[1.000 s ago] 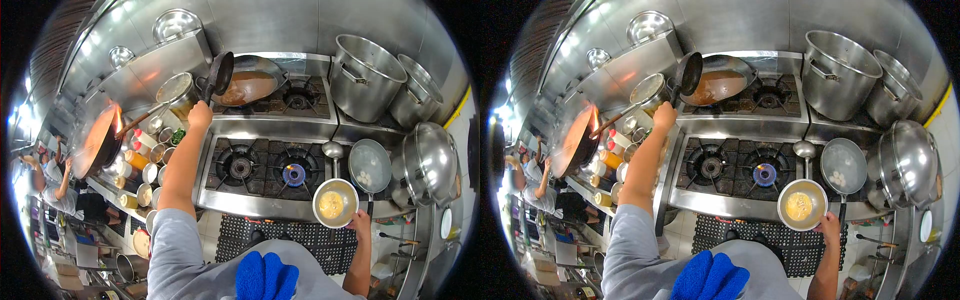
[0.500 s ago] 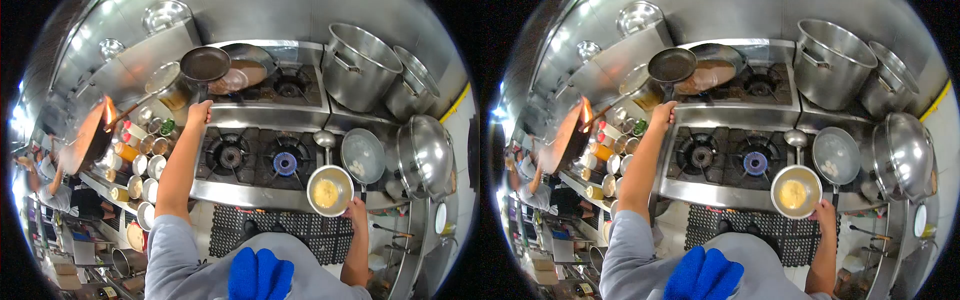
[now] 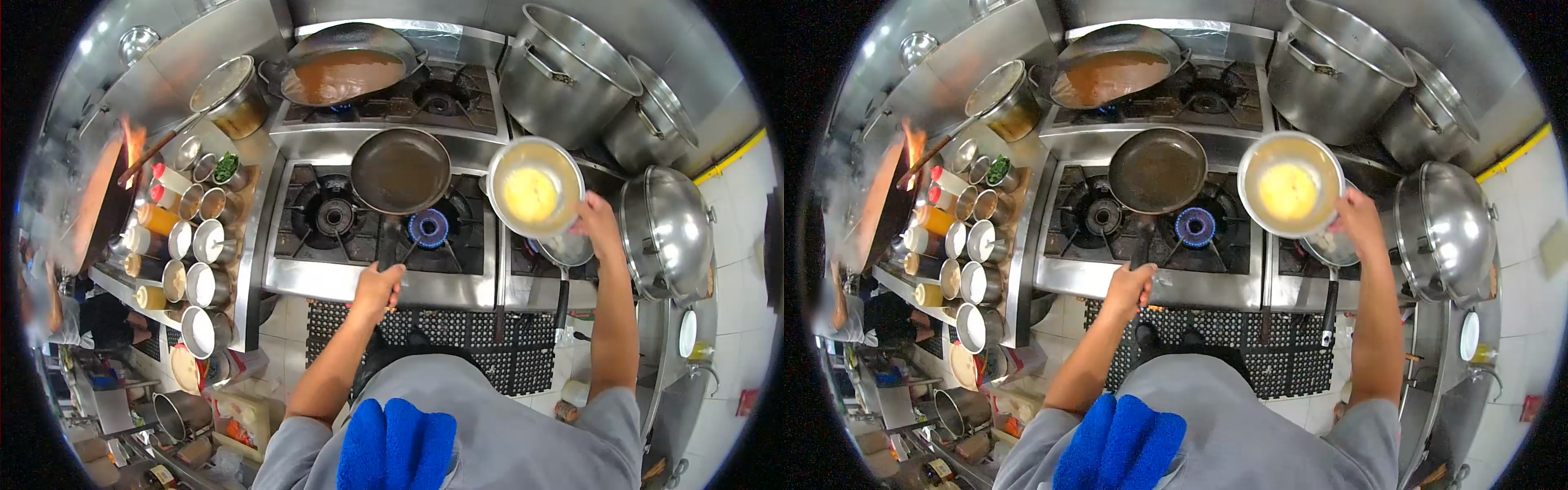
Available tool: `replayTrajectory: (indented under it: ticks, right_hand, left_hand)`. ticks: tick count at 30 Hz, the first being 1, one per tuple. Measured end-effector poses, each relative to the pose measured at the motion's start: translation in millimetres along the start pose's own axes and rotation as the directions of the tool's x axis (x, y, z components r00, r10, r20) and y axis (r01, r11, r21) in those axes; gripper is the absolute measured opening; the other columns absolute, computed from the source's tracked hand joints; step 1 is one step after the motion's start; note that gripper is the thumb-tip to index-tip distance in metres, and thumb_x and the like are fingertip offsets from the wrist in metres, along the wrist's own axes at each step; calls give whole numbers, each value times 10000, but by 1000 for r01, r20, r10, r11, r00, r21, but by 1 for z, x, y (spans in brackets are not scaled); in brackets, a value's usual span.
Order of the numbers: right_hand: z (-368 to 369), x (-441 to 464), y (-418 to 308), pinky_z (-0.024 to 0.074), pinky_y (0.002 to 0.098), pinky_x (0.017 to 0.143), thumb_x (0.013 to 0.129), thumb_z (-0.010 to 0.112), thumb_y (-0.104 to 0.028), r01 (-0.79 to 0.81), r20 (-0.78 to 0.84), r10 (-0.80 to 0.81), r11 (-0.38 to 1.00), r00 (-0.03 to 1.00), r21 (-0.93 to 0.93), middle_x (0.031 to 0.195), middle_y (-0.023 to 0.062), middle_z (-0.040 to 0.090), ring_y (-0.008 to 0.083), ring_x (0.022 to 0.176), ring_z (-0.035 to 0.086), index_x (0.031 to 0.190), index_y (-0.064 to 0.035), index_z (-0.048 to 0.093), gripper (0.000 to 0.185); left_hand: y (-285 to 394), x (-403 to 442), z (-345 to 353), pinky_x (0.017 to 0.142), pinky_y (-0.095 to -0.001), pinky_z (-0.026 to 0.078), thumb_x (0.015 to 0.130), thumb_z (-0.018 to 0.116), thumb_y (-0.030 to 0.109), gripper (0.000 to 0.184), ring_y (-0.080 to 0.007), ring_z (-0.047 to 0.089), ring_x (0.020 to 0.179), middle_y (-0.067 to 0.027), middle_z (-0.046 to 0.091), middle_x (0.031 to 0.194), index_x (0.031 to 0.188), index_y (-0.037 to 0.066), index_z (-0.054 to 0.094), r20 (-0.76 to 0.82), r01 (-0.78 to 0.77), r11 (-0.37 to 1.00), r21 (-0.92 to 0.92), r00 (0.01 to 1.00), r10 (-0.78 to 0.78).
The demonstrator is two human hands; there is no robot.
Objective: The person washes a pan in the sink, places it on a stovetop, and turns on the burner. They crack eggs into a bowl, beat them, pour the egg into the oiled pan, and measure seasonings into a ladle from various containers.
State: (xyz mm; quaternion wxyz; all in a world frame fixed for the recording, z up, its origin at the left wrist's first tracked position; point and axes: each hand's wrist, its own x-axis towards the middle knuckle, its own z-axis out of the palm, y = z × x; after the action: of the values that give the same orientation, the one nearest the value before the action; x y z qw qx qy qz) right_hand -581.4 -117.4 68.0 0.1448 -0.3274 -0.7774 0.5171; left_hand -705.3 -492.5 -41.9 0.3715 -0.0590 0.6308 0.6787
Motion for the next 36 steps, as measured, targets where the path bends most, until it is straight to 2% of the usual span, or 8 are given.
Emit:
replayTrajectory:
  ticks: [7, 12, 14, 17, 19, 22, 32, 36]
  right_hand:
    - [50, 40, -29, 535, 263, 526, 838, 573, -190, 68, 109, -49, 981, 993, -182, 743, 79, 619, 141, 599, 622, 820, -6, 583, 184]
    - [91, 48, -36, 510, 306, 526, 805, 577, -180, 192, 167, -131, 880, 977, -434, 665, 132, 626, 175, 556, 638, 752, 10, 555, 198]
    - [101, 52, -32, 491, 339, 530, 795, 575, -182, 225, 191, -155, 873, 969, -433, 624, 151, 603, 197, 528, 631, 748, 7, 547, 196]
    - [112, 55, -31, 483, 382, 579, 794, 574, -191, 290, 231, -200, 834, 952, -469, 662, 171, 602, 279, 581, 627, 732, 3, 531, 209]
    - [119, 55, -32, 463, 429, 656, 786, 575, -202, 420, 252, -336, 734, 908, -533, 746, 189, 600, 361, 716, 601, 740, 3, 515, 218]
    - [128, 49, -46, 446, 456, 709, 779, 572, -206, 473, 275, -392, 624, 878, -622, 834, 196, 596, 398, 835, 562, 770, 0, 518, 213]
    - [143, 55, -65, 436, 466, 722, 783, 570, -199, 520, 301, -429, 614, 851, -594, 842, 212, 588, 397, 828, 565, 785, 8, 524, 212]
    - [148, 61, -69, 415, 459, 672, 784, 571, -168, 621, 270, -581, 570, 768, -539, 776, 206, 548, 396, 765, 538, 760, 12, 491, 198]
  left_hand:
    - [-44, -7, 20, 316, -249, 302, 805, 623, 167, 195, -92, 414, 361, -12, 473, 536, 753, 39, 486, 56, 45, 996, 81, 997, -49]
    - [-54, -10, 23, 328, -242, 334, 798, 627, 195, 230, -94, 445, 373, -24, 497, 548, 792, 12, 490, 54, 50, 991, 123, 997, -57]
    - [-55, -11, 23, 334, -242, 340, 795, 625, 197, 240, -93, 447, 379, -27, 500, 553, 815, -1, 490, 44, 55, 990, 129, 997, -61]
    - [-55, -14, 22, 337, -241, 339, 797, 622, 197, 228, -90, 439, 379, -27, 500, 557, 812, 8, 495, 40, 51, 991, 125, 998, -56]
    - [-51, -17, 21, 341, -239, 338, 800, 619, 196, 211, -90, 430, 379, -27, 498, 559, 794, 21, 501, 31, 76, 989, 124, 996, -81]
    - [-56, -15, 18, 343, -237, 337, 804, 616, 195, 200, -89, 425, 377, -25, 497, 559, 778, 29, 508, 29, 82, 988, 128, 996, -86]
    - [-55, -17, 13, 341, -236, 345, 813, 612, 195, 198, -88, 441, 387, -27, 501, 557, 791, 20, 521, 38, 61, 990, 128, 997, -66]
    - [-56, -21, 11, 341, -236, 346, 813, 612, 194, 201, -86, 442, 388, -27, 506, 561, 800, 16, 521, 30, 64, 989, 130, 997, -69]
